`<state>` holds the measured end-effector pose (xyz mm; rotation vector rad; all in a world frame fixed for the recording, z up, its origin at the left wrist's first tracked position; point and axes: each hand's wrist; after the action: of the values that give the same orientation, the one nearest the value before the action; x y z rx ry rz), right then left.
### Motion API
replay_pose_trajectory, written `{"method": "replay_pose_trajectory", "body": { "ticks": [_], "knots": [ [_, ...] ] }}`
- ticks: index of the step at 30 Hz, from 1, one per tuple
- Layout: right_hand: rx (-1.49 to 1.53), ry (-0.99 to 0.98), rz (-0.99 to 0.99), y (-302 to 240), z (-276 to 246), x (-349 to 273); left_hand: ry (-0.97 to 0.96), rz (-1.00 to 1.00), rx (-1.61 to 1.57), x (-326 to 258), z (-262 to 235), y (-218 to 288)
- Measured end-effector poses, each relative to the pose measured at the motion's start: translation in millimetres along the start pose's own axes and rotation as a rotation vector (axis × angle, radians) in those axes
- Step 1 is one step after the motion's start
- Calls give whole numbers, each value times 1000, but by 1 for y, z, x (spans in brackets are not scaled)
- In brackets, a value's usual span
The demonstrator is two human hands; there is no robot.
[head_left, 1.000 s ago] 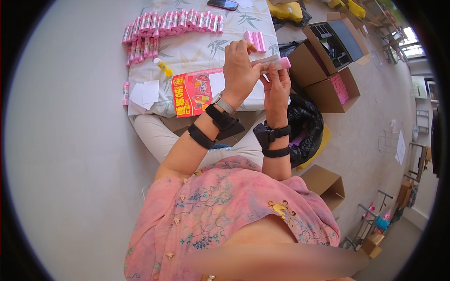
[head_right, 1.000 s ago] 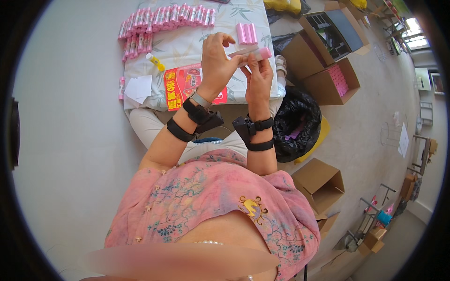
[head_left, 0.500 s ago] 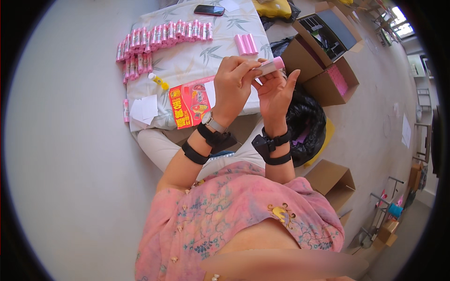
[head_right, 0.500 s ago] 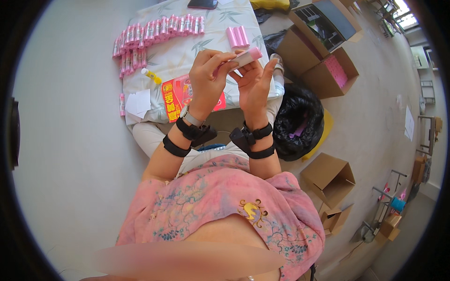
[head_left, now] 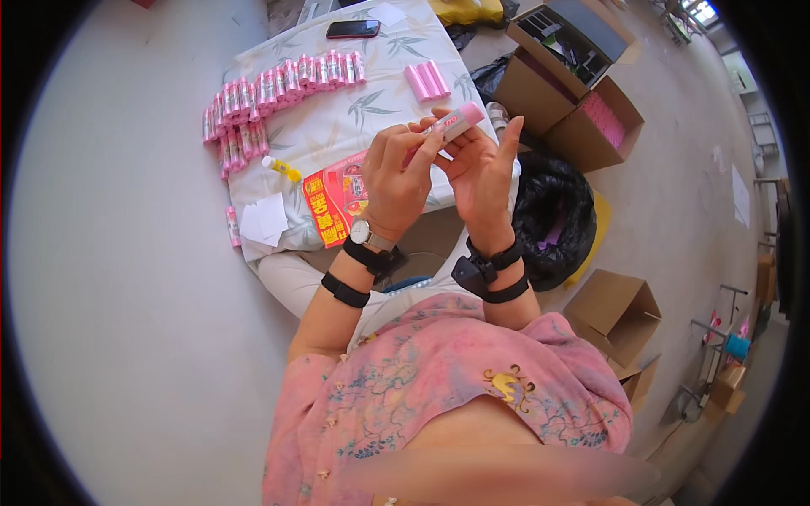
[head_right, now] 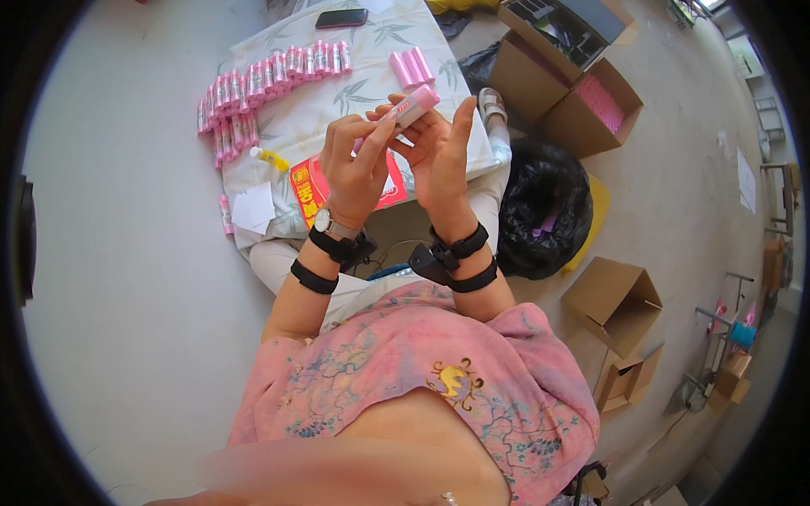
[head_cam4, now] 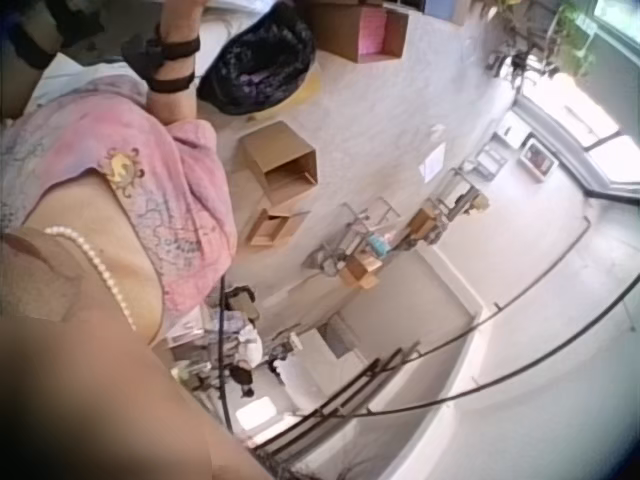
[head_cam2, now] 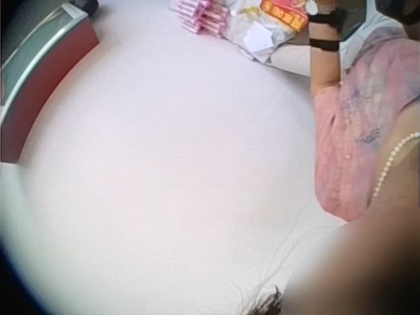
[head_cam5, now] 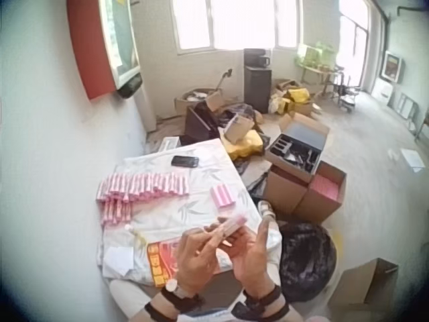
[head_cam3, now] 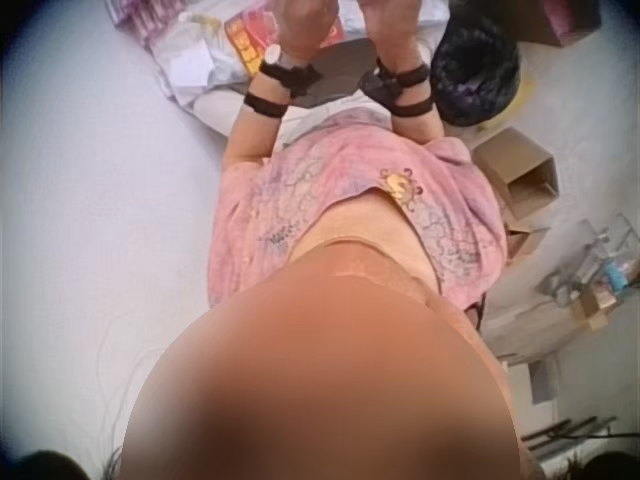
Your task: Applying labels to small cosmetic tubes and placing them into a box.
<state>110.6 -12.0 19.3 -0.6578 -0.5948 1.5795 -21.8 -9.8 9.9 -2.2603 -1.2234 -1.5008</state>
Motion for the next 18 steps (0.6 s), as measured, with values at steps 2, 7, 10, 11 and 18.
{"method": "replay_pose_trajectory", "body": {
  "ticks": [2, 7, 10, 11, 18],
  "knots": [
    [-10, 4, 30, -2, 2, -2, -27, 83, 75, -3, -2, -3],
    [71, 33, 68, 2, -2, 1, -76, 168, 104, -7, -2, -11],
    [30, 48, 54, 2, -1, -1, -108, 205, 117, -11, -1, -16],
    [-57, 60, 40, 3, 0, -2, -121, 219, 126, -13, 0, -18],
    [-74, 54, 77, 18, -19, 5, -217, 258, 120, -21, -1, -15]
  ]
}}
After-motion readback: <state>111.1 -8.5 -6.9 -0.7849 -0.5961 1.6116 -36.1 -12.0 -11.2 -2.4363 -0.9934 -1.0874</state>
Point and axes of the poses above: each hand's wrist, its own x-axis towards the middle knuckle, its own z-axis out of the palm, y = z × x, and after that the axes turned 1 degree about x, right-handed
